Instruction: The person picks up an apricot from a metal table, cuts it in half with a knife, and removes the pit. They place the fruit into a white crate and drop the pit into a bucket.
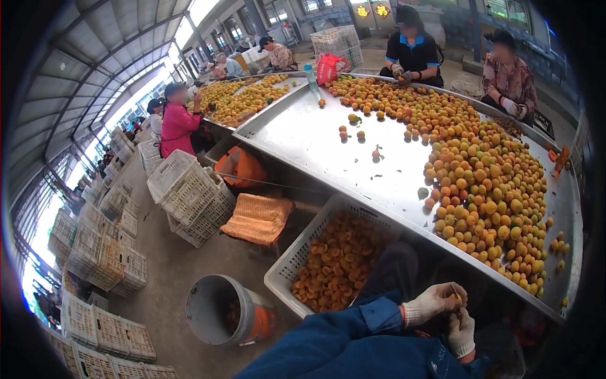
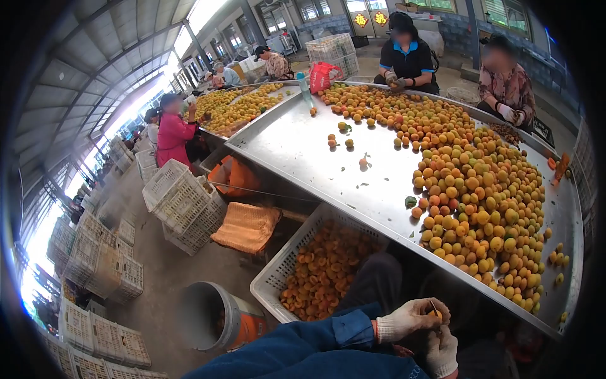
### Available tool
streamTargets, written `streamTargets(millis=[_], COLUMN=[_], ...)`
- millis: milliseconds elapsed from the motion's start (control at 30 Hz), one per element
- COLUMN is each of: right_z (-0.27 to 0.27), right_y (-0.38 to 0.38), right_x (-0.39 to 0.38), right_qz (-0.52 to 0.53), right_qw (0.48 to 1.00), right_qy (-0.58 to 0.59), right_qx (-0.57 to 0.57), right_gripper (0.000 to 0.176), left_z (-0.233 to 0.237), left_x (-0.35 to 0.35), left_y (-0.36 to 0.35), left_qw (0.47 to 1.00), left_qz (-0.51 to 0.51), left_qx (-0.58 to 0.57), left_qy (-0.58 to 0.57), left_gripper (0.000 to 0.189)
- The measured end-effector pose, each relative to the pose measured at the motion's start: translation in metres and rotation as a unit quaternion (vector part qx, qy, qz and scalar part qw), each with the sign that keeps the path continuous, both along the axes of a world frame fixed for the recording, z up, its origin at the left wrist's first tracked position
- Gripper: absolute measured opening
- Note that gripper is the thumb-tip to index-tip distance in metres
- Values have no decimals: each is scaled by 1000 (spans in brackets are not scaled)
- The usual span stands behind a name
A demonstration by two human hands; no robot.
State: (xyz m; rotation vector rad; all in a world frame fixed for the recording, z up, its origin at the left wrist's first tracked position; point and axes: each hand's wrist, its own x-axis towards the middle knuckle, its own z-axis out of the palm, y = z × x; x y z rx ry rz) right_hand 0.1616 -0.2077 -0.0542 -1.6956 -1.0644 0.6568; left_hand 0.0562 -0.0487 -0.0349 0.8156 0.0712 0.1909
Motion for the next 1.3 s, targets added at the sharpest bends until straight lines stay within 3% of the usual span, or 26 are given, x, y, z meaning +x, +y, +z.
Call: streamTargets(millis=[133, 233, 433, 567, 667, 733, 767, 867, 933, 1033, 1067, 1133, 1300], right_z=[14, 15, 21, 27, 42, 49, 48, 43, 36, 30, 26, 16, 10], right_y=[5, 4, 5, 7, 16, 22, 21, 19, 19, 17, 16, 14, 17], right_x=[-8, -5, -9, -9, -15, -18, -18, -16, -14, -14, -13, -8, -8], right_qz=[-35, -23, -46, -64, -64, -39, -39, -25, -21, -26, -26, -16, -11], right_qw=[983, 969, 947, 941, 956, 968, 968, 973, 972, 966, 966, 954, 941], right_qy=[-180, -246, -315, -331, -284, -246, -245, -226, -227, -229, -228, -254, -269], right_qx=[15, 10, -32, -40, -47, 19, 19, -43, -66, -119, -120, -157, -205], right_gripper=[22, 18, 18, 20, 29, 46, 46, 53, 50, 47, 47, 64, 63], left_z=[11, 7, 3, 5, 5, 7, 6, 4, 10, 14, 16, 19, 7], left_x=[-3, -4, -8, -8, -8, -10, -9, -6, -6, -5, -5, -5, 4], left_y=[-1, 3, 3, 3, 3, 4, 3, 1, 0, 0, 0, 0, 0], left_qw=[999, 1000, 999, 999, 999, 993, 993, 989, 968, 957, 957, 952, 958], left_qz=[25, -22, -24, -12, -1, -3, -3, 13, 19, 25, 25, 25, 28], left_qx=[17, 5, -28, 3, 34, 95, 95, 143, 229, 265, 265, 264, 212], left_qy=[-8, 1, 39, 46, 35, 64, 64, 40, 97, 118, 119, 151, 189], left_gripper=[26, 28, 36, 37, 37, 36, 36, 33, 29, 28, 28, 27, 28])
